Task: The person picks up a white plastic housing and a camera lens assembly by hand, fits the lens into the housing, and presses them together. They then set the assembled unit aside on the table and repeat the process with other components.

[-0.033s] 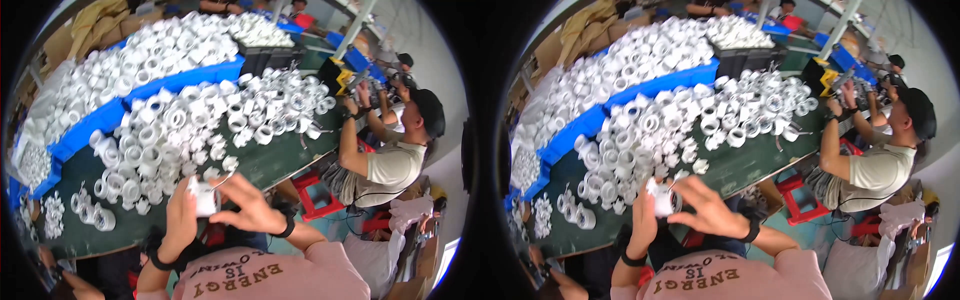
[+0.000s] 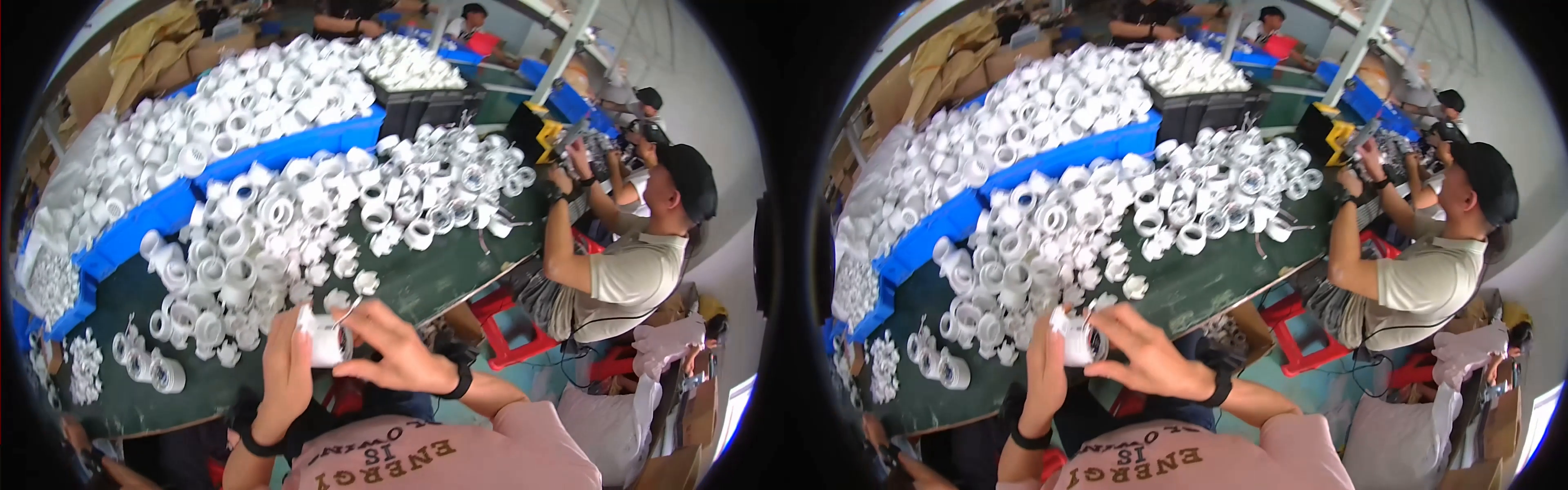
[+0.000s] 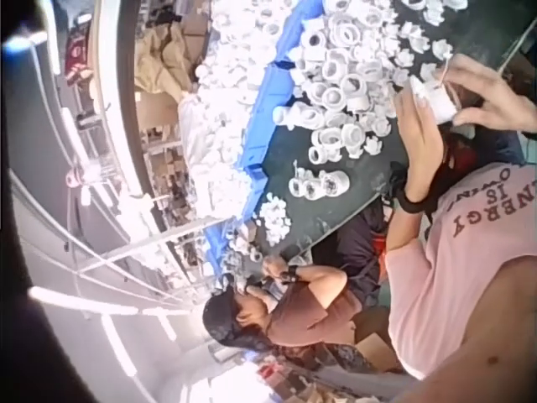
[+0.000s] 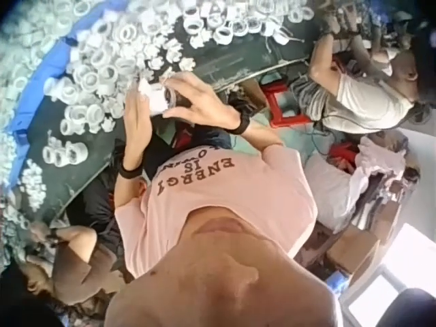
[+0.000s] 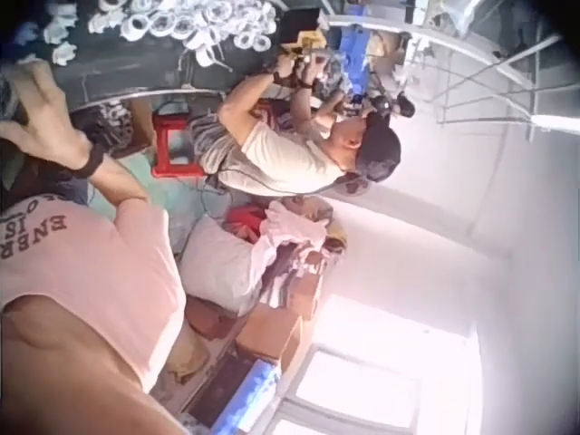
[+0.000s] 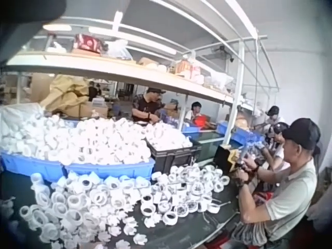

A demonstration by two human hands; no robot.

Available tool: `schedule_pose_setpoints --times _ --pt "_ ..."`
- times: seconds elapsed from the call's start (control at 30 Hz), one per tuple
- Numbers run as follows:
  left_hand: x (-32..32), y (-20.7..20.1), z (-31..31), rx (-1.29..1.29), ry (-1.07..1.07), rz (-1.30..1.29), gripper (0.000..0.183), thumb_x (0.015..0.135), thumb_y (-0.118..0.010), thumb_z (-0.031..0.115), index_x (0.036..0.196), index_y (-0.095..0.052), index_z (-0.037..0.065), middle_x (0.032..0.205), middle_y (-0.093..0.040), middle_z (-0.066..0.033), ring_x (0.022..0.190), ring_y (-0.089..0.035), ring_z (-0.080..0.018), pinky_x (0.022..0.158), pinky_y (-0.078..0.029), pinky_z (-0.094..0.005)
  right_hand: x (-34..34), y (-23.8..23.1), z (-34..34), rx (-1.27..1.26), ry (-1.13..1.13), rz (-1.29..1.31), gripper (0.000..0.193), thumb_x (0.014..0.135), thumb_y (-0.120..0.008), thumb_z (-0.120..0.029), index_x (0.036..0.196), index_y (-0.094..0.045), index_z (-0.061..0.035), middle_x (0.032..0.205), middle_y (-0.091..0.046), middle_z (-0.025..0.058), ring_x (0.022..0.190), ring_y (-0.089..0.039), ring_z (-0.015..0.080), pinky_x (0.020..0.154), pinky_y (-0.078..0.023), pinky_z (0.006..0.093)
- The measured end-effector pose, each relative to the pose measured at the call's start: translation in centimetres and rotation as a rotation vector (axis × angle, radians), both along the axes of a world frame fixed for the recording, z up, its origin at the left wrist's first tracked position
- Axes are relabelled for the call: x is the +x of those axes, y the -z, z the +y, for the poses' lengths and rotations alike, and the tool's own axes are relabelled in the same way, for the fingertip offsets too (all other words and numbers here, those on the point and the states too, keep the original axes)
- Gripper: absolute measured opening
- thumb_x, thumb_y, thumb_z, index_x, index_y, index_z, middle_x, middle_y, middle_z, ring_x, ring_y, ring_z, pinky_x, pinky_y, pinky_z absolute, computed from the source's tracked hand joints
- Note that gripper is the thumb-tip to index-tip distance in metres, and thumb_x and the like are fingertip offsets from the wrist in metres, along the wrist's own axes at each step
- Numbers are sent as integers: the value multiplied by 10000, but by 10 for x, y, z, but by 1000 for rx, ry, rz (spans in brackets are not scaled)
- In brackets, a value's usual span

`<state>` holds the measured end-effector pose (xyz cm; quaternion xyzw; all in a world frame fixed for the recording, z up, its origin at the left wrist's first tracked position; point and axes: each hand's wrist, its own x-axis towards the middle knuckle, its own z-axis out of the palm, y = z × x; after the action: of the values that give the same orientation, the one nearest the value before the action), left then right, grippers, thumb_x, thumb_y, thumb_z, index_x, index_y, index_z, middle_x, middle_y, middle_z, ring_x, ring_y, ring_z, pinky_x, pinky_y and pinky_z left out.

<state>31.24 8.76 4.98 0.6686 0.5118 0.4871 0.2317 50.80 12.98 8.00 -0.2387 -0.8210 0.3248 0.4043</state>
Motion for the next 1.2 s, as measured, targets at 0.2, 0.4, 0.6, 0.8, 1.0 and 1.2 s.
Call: schedule_pose_setpoints --times 0.2,0.4,0.6,0.8,1.0,1.2 --pt "21 -9 -40 -286 -9 -460 632 790 -682 22 1318 -338 -26 1175 -479 -118 1027 -538 -171 841 -482 -301 -18 13 -14 179 49 -97 629 736 -771 -180 1275 -510 12 1107 -514 166 895 -585 325 745 -508 375" --pt "-28 8 -58 -398 -190 -777 462 828 -647 53 1249 -482 -42 1054 -597 -76 924 -574 -132 846 -454 -269 -7 10 -8 -17 -105 -145 568 798 -729 -138 1296 -480 -24 1207 -476 154 952 -580 293 757 -514 349" --pt "-110 12 -107 -473 -580 -644 533 918 -592 297 1334 -469 -13 1121 -605 -125 969 -592 -216 809 -482 -324 24 17 6 -144 13 -56 330 838 -661 -31 1155 -575 -2 1142 -534 123 778 -612 161 677 -537 280" --pt "-131 17 -115 -401 -726 -556 438 952 -538 294 1209 -561 -60 1108 -613 -126 970 -579 -207 834 -468 -324 22 20 -1 -220 -37 -79 281 845 -636 -11 1121 -586 2 1098 -551 115 752 -609 158 660 -533 273" --pt "-166 34 -121 -532 -776 -379 374 922 -579 239 1159 -555 -50 1019 -598 -63 890 -545 -121 808 -441 -254 18 25 1 -170 -42 -79 263 843 -630 -8 1103 -586 5 1064 -565 108 774 -608 170 640 -526 267" --pt "-206 73 -126 -238 -757 -208 414 954 -561 275 1185 -544 -68 1036 -597 -63 931 -515 -117 834 -420 -249 21 30 -5 -192 -39 -104 254 841 -631 -14 1092 -590 0 1064 -569 108 775 -606 185 619 -524 265"
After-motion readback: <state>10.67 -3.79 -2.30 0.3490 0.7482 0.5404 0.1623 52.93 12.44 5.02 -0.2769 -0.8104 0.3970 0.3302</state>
